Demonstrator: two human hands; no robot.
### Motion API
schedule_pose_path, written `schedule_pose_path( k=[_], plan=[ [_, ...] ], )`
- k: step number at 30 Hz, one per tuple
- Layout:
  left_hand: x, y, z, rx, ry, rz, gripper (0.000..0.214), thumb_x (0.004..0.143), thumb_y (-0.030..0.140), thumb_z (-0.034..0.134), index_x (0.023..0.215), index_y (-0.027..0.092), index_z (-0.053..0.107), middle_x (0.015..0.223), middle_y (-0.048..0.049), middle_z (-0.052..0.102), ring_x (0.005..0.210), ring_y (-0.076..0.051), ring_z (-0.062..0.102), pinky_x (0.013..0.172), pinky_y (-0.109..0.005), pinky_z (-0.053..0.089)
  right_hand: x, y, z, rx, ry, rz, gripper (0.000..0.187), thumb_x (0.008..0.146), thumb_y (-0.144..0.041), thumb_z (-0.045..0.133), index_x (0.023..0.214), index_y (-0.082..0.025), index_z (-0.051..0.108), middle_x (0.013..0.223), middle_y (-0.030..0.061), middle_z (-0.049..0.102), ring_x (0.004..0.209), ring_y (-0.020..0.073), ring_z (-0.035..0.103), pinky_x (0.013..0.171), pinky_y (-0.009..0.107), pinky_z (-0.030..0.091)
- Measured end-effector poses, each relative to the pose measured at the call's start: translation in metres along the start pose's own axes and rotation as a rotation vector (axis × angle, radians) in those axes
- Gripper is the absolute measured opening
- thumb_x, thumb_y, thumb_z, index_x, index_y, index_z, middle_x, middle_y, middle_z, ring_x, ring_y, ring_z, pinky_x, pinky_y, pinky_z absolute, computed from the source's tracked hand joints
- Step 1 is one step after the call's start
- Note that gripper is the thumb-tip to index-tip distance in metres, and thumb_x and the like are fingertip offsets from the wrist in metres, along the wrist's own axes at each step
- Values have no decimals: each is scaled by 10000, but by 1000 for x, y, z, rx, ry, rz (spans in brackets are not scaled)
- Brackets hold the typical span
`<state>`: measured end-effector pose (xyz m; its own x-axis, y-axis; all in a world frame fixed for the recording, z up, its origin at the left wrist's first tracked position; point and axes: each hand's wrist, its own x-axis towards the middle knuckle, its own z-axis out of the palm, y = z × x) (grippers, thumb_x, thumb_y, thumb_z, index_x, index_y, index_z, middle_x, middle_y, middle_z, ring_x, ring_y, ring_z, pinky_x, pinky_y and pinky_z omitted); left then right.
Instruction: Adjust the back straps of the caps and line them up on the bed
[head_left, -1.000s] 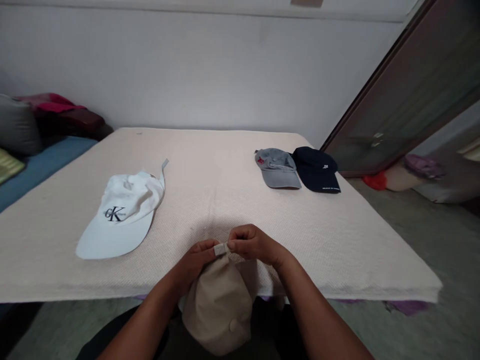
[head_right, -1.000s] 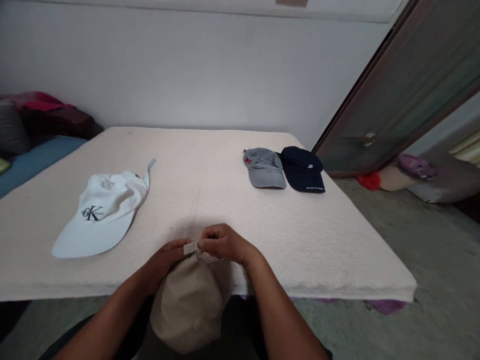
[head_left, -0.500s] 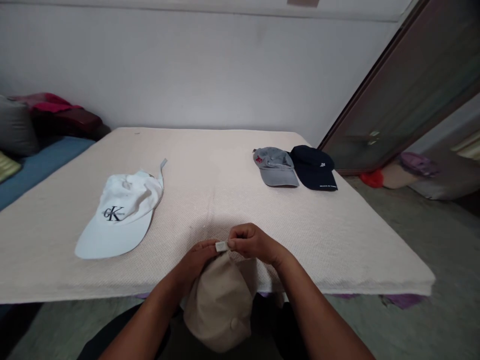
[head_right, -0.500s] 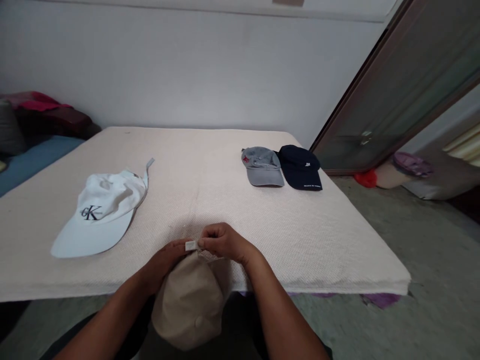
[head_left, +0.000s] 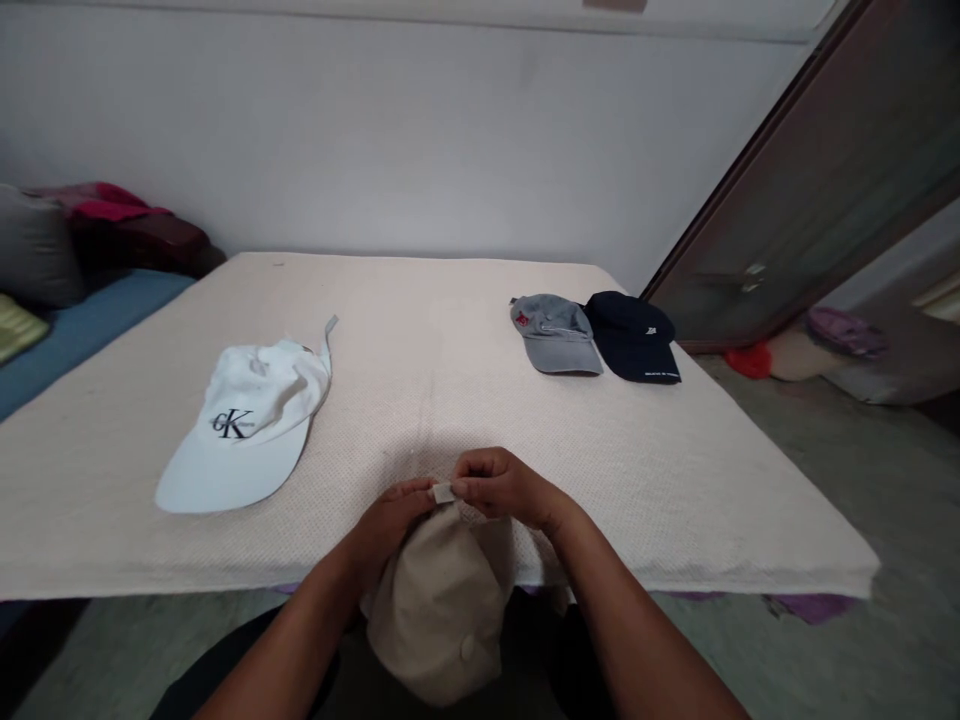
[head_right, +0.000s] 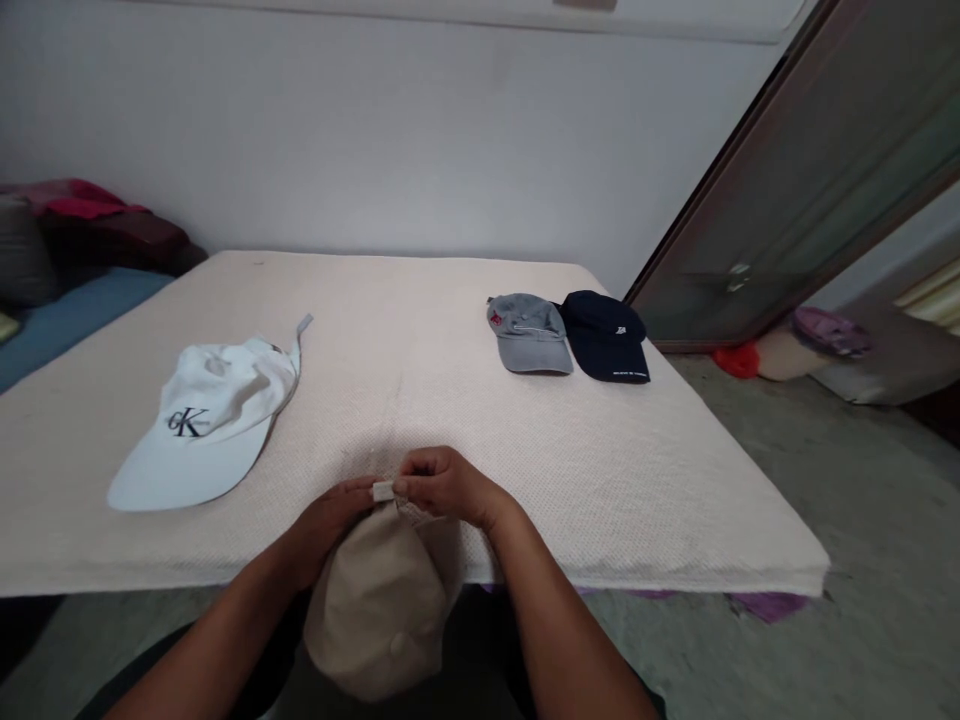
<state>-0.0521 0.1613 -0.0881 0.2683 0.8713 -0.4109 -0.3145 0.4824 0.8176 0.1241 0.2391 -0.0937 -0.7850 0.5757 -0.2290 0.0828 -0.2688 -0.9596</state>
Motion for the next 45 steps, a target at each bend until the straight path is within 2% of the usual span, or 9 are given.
schedule_pose_path(
  k=[5, 12, 16, 19, 23, 28, 34, 38, 45],
  plan=[
    [0, 2, 6, 10, -56, -28, 227, 809, 300, 594, 958, 172, 709, 813, -47, 717, 778, -186, 614, 722, -284, 426, 5, 2, 8, 80, 33, -43, 268, 803, -372, 614, 964, -160, 577, 598, -60, 458, 438, 40, 356, 402, 173, 263],
    [1, 1, 5, 29, -27, -3, 193, 797, 299, 588, 872, 181, 720, 860, -39, 722, 819, -199, 617, 802, -306, 426, 7, 6, 7, -18, 75, -105, 334, 861, -457, 513, 927, -141, 597, 633, -19, 505, 484, 70, 433, 451, 201, 332],
    [1, 1, -3, -38, 33, 20, 192, 799, 288, 559, 841, 196, 721, 861, -19, 716, 815, -192, 612, 816, -312, 421, 1, 9, -1, 24, 129, -127, 401, 901, -498, 396, 970, -153, 588, 721, 26, 579, 604, 121, 549, 612, 268, 433],
    [0, 2, -5, -108, 16, -3, 229, 809, 307, 533, 838, 186, 725, 816, -33, 714, 775, -195, 616, 797, -324, 430, -4, 10, -5, 17, 127, -103, 344, 880, -463, 459, 836, -151, 596, 714, 29, 587, 652, 130, 548, 672, 281, 427],
    [1, 2, -2, -118, 0, -17, 193, 782, 286, 579, 838, 165, 719, 761, -48, 708, 714, -188, 615, 715, -304, 439, -5, 10, -6, 14, 109, -83, 233, 760, -361, 643, 705, -147, 569, 597, -24, 513, 549, 92, 455, 567, 234, 363],
    [1, 1, 0, -48, 10, -37, 174, 744, 258, 660, 871, 148, 710, 761, -46, 706, 665, -159, 601, 652, -265, 420, -5, 7, -5, 42, 73, -94, 187, 757, -307, 648, 714, -138, 581, 578, -31, 516, 515, 69, 420, 501, 207, 300],
    [2, 1, 3, -50, 21, -45, 197, 739, 281, 684, 891, 155, 696, 783, -43, 703, 727, -175, 615, 709, -281, 419, -6, 5, -2, 151, 37, -103, 262, 750, -262, 657, 981, -156, 590, 570, -59, 512, 456, 52, 403, 455, 192, 281],
    [3, -3, 3, -45, 16, -82, 226, 726, 287, 698, 913, 161, 690, 786, -45, 702, 706, -172, 614, 689, -278, 417, -6, 6, -2, 201, 14, -96, 272, 730, -262, 666, 966, -148, 594, 548, -62, 492, 457, 57, 412, 442, 190, 267],
    [-1, 2, 6, 56, 1, -50, 194, 742, 326, 670, 850, 168, 698, 809, -46, 698, 754, -180, 602, 702, -274, 408, -4, 4, 5, 81, 44, -69, 209, 715, -210, 643, 912, -147, 618, 532, -68, 493, 447, 49, 378, 445, 187, 268]
  ],
)
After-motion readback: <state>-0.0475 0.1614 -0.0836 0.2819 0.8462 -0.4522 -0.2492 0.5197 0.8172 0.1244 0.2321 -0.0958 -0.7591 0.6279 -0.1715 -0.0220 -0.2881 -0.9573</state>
